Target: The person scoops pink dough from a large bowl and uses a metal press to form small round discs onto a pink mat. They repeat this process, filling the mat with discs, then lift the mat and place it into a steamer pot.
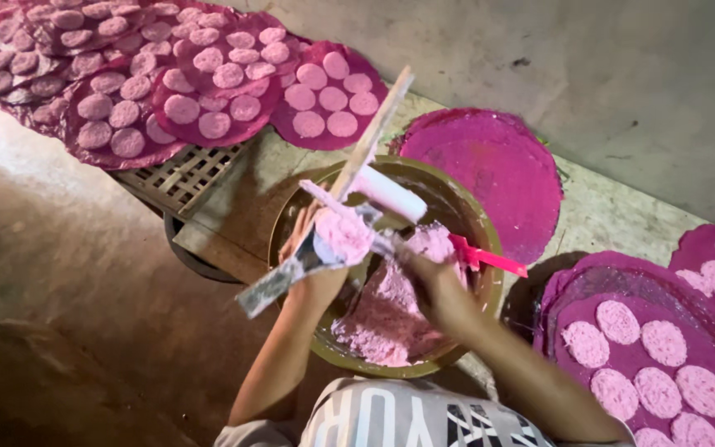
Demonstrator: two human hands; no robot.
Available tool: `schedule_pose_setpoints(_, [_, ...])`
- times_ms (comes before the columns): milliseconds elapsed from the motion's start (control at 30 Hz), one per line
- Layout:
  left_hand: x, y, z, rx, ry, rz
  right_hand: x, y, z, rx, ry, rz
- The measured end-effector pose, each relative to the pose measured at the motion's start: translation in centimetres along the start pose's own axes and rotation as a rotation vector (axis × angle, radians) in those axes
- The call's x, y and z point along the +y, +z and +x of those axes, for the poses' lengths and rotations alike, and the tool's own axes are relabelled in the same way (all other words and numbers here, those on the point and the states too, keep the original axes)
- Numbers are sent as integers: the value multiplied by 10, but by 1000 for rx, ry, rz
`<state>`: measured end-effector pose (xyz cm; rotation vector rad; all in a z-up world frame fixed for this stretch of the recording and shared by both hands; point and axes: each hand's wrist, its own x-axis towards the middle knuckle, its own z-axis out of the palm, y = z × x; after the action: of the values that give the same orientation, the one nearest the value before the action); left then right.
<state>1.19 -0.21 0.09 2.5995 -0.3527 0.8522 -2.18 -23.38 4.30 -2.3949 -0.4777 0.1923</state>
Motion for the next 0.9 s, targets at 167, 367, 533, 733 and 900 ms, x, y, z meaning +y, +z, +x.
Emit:
schedule_pose_setpoints(167, [-15, 9, 11, 66, -69, 238, 25, 22, -35, -193, -17, 362])
schedule_pose_setpoints(367, [-1, 2, 16, 94, 51, 111, 48, -5, -4, -81, 222, 236])
schedule_pose_setpoints(533, [-5, -2, 25, -67, -44, 150, 50, 44, -5, -38, 35, 253])
schedule_pose_setpoints(733, [-66, 15, 8, -185, -268, -790, 49, -22, -12, 30, -499, 219])
schedule_pose_setpoints(900, [-89, -8, -16, -575, -340, -1453, 52, -138, 27, 62, -53, -269])
